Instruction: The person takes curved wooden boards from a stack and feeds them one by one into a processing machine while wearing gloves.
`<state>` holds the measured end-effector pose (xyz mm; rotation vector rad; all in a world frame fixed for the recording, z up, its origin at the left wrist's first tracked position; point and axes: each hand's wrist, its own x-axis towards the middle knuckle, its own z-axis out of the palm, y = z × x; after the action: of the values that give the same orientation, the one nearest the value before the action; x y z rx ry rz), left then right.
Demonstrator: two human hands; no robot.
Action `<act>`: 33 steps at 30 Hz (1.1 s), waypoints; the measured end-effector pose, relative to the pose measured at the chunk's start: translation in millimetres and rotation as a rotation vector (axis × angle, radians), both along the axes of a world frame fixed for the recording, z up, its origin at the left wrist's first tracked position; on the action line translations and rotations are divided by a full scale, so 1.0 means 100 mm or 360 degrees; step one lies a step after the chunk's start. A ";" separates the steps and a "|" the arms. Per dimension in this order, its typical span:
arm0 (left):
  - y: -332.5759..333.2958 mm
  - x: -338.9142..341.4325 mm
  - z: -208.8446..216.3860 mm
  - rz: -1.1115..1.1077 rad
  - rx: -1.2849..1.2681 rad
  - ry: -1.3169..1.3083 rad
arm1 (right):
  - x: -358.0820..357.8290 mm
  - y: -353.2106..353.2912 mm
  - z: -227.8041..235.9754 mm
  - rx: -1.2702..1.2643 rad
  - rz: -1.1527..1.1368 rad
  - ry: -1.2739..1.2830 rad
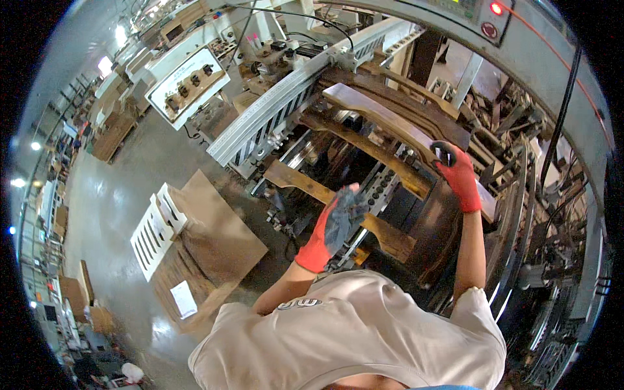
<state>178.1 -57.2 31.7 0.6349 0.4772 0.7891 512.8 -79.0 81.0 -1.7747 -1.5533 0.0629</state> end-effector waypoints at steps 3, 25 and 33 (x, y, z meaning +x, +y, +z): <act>-0.08 -0.18 -0.26 -0.0099 -0.0078 0.0019 | 0.50 0.44 -0.26 -0.0339 0.0381 0.0407; 0.61 -0.58 1.20 0.1092 0.1551 0.0700 | 0.07 -0.74 -0.09 -0.1024 0.0982 0.1392; 0.40 -0.50 1.35 0.1194 0.2068 0.1579 | 0.11 -1.14 -0.26 -0.1039 0.0786 0.1471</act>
<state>128.1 -17.7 166.6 2.1830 1.1383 1.4688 523.5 -193.0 55.2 -1.3747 -1.2514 1.5393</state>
